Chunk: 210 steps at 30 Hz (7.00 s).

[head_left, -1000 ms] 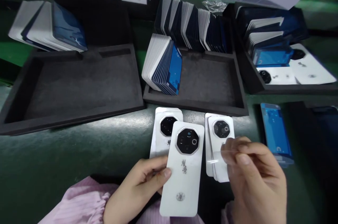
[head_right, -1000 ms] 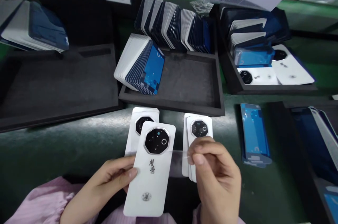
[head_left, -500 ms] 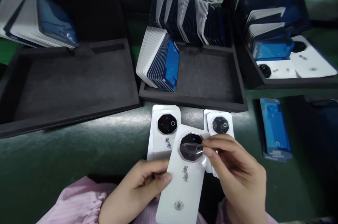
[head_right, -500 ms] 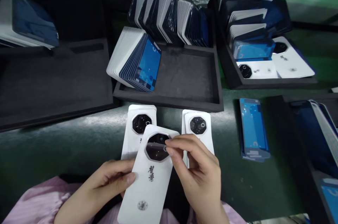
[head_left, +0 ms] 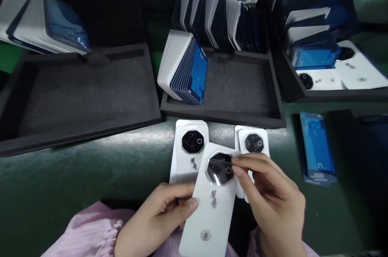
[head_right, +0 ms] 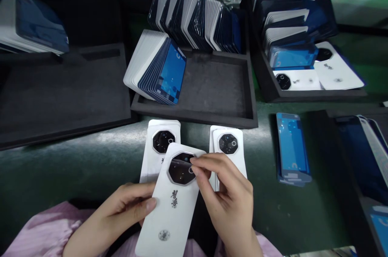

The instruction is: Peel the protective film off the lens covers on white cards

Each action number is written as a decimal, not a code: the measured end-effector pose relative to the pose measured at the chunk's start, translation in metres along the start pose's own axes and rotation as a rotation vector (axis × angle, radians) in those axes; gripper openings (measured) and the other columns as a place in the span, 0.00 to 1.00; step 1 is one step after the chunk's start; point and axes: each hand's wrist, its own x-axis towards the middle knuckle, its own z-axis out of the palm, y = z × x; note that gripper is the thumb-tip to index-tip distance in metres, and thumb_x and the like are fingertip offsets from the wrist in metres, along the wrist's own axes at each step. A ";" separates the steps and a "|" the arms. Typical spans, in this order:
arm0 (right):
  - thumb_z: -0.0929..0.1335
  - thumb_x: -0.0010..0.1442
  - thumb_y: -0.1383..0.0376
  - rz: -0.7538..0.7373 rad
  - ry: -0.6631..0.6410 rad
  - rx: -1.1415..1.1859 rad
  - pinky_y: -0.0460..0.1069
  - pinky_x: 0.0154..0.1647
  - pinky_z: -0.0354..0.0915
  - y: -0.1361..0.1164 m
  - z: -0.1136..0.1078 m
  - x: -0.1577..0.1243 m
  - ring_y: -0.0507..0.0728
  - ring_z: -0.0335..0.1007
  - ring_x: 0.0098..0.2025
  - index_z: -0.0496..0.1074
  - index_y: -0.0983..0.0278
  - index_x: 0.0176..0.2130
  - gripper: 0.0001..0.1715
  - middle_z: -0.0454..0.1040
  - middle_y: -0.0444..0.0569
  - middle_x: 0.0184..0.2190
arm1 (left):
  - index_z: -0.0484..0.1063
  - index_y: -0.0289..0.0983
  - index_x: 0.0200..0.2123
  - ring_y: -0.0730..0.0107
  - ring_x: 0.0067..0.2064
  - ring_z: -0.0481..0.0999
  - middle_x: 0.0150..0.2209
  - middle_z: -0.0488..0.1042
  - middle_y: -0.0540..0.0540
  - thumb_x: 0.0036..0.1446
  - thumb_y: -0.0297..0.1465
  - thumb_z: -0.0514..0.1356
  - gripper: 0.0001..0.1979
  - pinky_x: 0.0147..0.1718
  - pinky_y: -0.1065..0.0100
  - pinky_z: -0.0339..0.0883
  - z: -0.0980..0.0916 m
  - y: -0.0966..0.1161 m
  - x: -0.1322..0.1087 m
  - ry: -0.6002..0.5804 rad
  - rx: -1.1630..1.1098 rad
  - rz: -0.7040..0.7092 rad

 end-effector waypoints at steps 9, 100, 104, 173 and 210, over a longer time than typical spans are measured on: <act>0.73 0.64 0.76 -0.056 0.003 -0.103 0.44 0.33 0.70 0.000 0.003 0.000 0.48 0.72 0.36 0.78 0.56 0.45 0.15 0.77 0.42 0.39 | 0.84 0.44 0.53 0.69 0.29 0.72 0.31 0.80 0.47 0.69 0.45 0.61 0.18 0.32 0.71 0.69 0.002 -0.002 -0.003 0.017 0.074 0.005; 0.68 0.69 0.76 -0.199 -0.197 -0.111 0.43 0.46 0.72 0.004 -0.003 0.003 0.49 0.71 0.42 0.71 0.59 0.59 0.22 0.69 0.46 0.44 | 0.77 0.39 0.34 0.65 0.29 0.77 0.29 0.75 0.48 0.74 0.31 0.52 0.17 0.33 0.71 0.75 0.008 0.004 -0.002 0.089 0.692 0.520; 0.66 0.71 0.74 -0.120 -0.279 -0.096 0.43 0.47 0.70 0.004 -0.007 0.004 0.50 0.70 0.44 0.70 0.56 0.57 0.20 0.67 0.45 0.44 | 0.76 0.38 0.32 0.64 0.30 0.78 0.28 0.75 0.47 0.73 0.28 0.53 0.17 0.35 0.70 0.76 0.008 0.004 -0.001 0.050 0.705 0.503; 0.72 0.67 0.65 0.082 -0.195 -0.028 0.50 0.39 0.74 0.004 0.015 0.001 0.50 0.68 0.33 0.74 0.55 0.56 0.19 0.69 0.45 0.43 | 0.61 0.62 0.69 0.72 0.51 0.81 0.56 0.83 0.55 0.72 0.27 0.61 0.30 0.51 0.76 0.71 0.004 -0.005 -0.006 -0.031 -0.133 0.198; 0.71 0.67 0.70 -0.068 -0.237 -0.028 0.47 0.37 0.73 -0.002 0.003 -0.004 0.51 0.68 0.34 0.67 0.54 0.61 0.26 0.67 0.44 0.38 | 0.71 0.68 0.61 0.68 0.50 0.78 0.58 0.80 0.58 0.66 0.34 0.67 0.25 0.49 0.78 0.75 0.009 -0.027 -0.026 0.303 0.194 0.268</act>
